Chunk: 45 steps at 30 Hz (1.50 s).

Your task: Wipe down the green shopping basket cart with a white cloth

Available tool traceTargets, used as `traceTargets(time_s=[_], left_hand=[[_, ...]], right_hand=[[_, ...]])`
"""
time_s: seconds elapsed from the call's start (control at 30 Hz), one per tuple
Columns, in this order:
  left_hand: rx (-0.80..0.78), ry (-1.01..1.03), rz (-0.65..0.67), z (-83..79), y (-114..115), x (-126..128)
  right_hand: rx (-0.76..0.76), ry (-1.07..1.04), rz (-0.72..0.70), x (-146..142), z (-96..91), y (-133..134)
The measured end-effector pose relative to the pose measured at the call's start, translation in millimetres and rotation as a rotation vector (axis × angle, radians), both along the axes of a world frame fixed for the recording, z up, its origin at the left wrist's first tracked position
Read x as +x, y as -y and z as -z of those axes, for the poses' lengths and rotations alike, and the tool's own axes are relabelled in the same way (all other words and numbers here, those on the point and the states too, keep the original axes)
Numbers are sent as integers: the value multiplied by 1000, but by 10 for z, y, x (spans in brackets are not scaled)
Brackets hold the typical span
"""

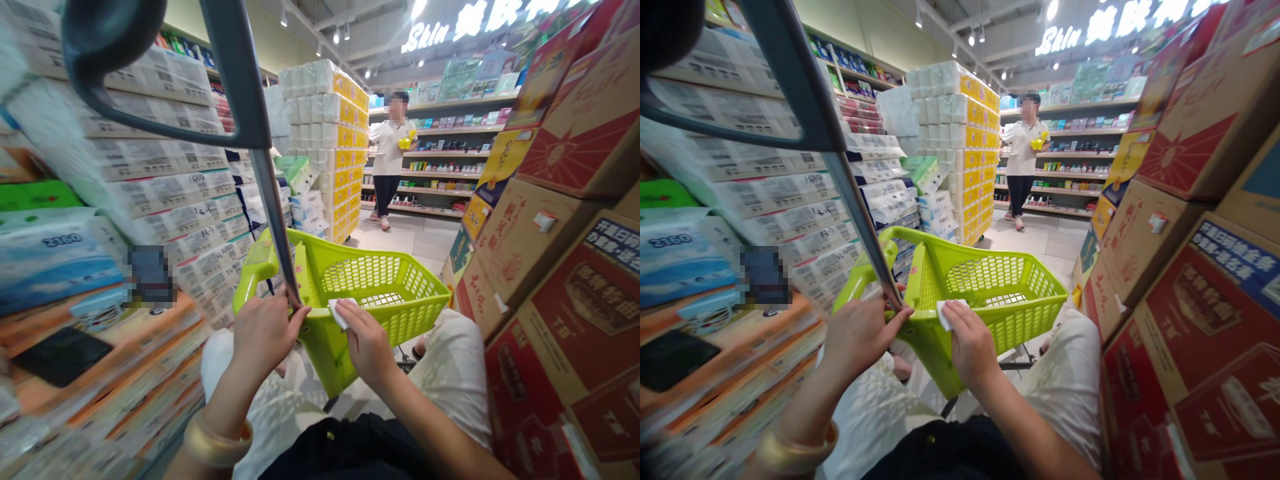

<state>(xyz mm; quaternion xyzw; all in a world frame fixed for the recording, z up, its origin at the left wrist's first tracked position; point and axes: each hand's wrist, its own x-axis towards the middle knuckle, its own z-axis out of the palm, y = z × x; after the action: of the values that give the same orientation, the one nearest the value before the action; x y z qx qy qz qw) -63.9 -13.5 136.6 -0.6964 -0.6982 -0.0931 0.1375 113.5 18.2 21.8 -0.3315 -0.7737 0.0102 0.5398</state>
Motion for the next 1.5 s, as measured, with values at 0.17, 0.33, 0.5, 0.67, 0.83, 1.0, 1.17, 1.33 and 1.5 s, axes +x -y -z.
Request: traceTargets(time_s=[0.17,0.33,0.5,0.67,0.83,1.0,1.17,1.33,1.5], left_hand=[[3,14,-11,11,-3,24],[1,13,-7,17,-9,37],[-19,14,8,6,2,30],[6,25,28,14,8,28],[13,20,34,16,12,13],[7,16,22,11,12,20],[23,3,40,19,7,25],[20,-6,35,20,1,11],[41,7,39,32,4,10]], right_hand=[[-37,-4,13,-49,-28,60],[6,36,-103,-119,-120,111],[-41,-20,37,153,114,-19],[-52,-43,11,17,32,44],[-20,5,-106,-54,-50,72],[-58,-52,19,36,2,28],[4,3,-166,-151,-158,126],[-14,-15,-85,-54,-63,67],[-33,-33,-83,-100,-107,82]])
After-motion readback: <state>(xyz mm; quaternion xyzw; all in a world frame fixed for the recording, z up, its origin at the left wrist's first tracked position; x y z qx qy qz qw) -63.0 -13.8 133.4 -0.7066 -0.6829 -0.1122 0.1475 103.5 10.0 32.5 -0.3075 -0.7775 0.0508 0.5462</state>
